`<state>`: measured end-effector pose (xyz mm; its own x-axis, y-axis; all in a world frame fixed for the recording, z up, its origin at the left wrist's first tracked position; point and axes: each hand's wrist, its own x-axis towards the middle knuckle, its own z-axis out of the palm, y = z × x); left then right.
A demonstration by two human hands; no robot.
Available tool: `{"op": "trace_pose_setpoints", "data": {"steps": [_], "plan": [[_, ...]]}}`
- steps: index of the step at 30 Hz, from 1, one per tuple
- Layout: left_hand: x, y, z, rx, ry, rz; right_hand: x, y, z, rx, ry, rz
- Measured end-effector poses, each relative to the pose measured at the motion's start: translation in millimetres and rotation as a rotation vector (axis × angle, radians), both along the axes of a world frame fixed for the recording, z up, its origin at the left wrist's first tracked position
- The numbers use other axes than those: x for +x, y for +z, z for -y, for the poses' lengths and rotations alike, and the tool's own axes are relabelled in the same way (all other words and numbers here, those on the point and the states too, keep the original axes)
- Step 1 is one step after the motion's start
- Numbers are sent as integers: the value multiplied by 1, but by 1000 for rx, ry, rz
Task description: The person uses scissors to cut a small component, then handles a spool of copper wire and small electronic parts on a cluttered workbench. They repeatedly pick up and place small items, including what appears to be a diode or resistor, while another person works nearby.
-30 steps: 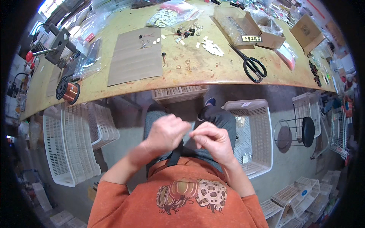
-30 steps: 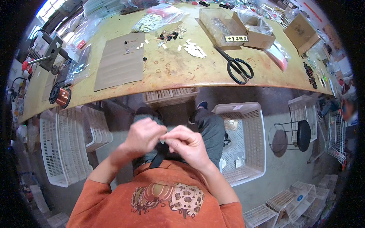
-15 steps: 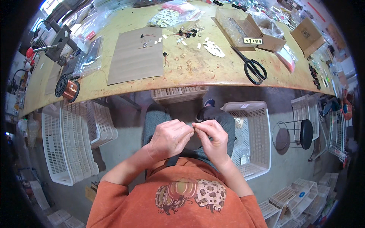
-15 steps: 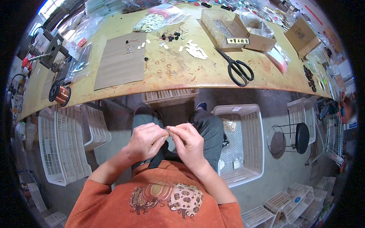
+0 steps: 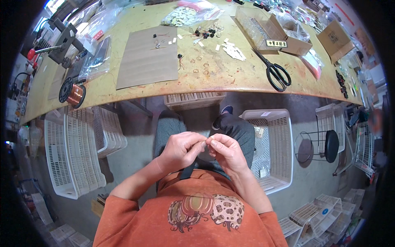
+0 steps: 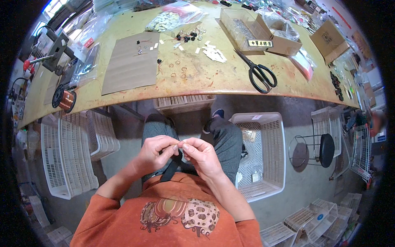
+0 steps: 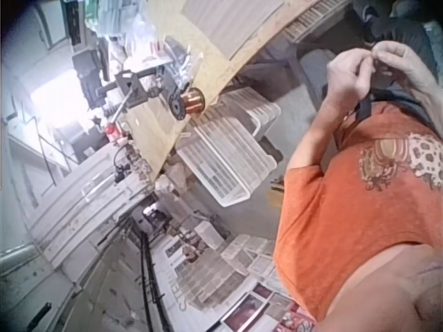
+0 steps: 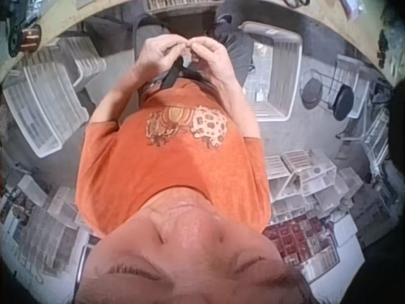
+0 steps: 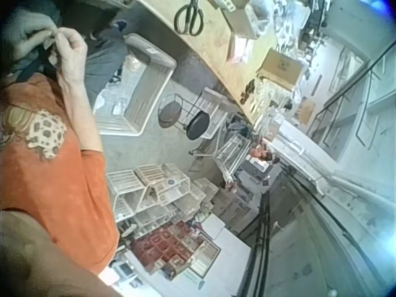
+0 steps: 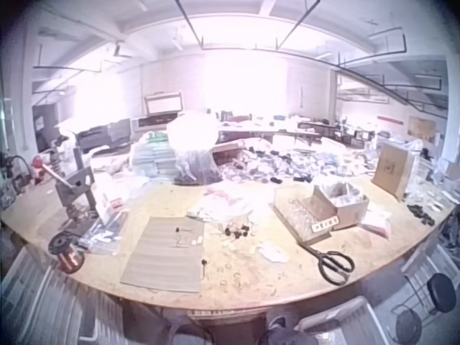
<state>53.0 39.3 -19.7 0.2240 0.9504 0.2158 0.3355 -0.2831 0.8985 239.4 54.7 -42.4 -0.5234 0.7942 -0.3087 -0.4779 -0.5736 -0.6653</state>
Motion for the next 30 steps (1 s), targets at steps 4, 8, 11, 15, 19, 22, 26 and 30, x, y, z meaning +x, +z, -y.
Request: {"op": "trace_pose_setpoints", "data": {"steps": [4, 8, 11, 15, 19, 22, 26, 30], "plan": [[0, 12, 9, -150, 112, -66, -9, 4, 3, 18, -117, 142], [4, 13, 4, -32, 199, 139, -15, 0, 4, 177, -176, 149], [5, -1, 4, 21, 119, 160, -18, -3, 6, 252, -174, 130], [3, -11, 7, -102, 167, 238, -14, -5, 10, 184, -120, 89], [2, 1, 4, -49, 175, 146, -11, -6, 11, 46, -63, 38], [1, 4, -1, 43, 179, 111, -16, 7, 12, 0, -94, 27], [-4, -1, -5, 53, 84, 128, -8, -1, 8, 11, -32, -38], [-4, -2, -6, 66, 56, 104, -4, 7, 4, -142, 11, -92]]}}
